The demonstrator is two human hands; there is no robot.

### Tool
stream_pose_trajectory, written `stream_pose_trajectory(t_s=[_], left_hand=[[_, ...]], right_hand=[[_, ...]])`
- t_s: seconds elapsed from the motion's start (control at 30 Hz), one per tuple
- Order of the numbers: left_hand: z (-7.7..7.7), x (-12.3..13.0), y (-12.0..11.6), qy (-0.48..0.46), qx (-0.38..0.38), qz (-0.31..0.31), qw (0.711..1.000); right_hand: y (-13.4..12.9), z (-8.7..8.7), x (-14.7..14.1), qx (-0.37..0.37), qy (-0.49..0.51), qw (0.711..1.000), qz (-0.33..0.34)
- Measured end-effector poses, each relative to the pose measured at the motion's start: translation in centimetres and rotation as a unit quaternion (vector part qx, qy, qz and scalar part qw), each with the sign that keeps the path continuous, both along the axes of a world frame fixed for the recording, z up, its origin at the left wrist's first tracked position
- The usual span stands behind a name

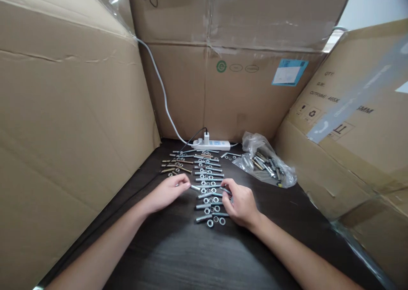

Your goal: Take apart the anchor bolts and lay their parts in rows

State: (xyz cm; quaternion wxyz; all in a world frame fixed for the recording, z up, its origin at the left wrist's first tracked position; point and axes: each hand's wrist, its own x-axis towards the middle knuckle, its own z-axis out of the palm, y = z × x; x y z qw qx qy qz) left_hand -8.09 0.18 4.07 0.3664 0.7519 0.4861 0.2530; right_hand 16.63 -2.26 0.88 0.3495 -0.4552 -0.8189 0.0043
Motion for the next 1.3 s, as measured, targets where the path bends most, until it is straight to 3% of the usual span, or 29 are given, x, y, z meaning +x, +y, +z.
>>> stream_pose_trajectory(t_s=[0.13,0.27,0.4,0.63,1.07,1.3], left_hand=[[-1.9,-5.0,-1.1,0.11,0.004,0.093,0.99],[-2.7,-7.2,-1.5,0.205,0.047,0.137,0.968],[-2.4,-7.4,-0.9,0.239,0.059,0.156,0.957],[-2.4,-7.4,-0.3,0.218,0.084,0.176,0.956],[-2.8,-7.6,0.3,0.2,0.142,0.175,0.953],[-2.9,-7.3,0.4,0.219,0.149,0.183,0.947]], right_hand=[[-0.9,0.5,-1.4,-0.048,-0.041,0.998,0.026],[-1.6,1.5,-4.4,-0.114,-0.118,0.983,0.077],[-1.2,2.3,-8.1,-0.137,-0.192,0.964,0.121],[0.8,2.0,-12.2,-0.149,-0.246,0.953,0.097],[3.7,1.9,-13.8,-0.132,-0.241,0.961,0.0],[4.1,2.0,-14.1,-0.119,-0.229,0.966,-0.01]])
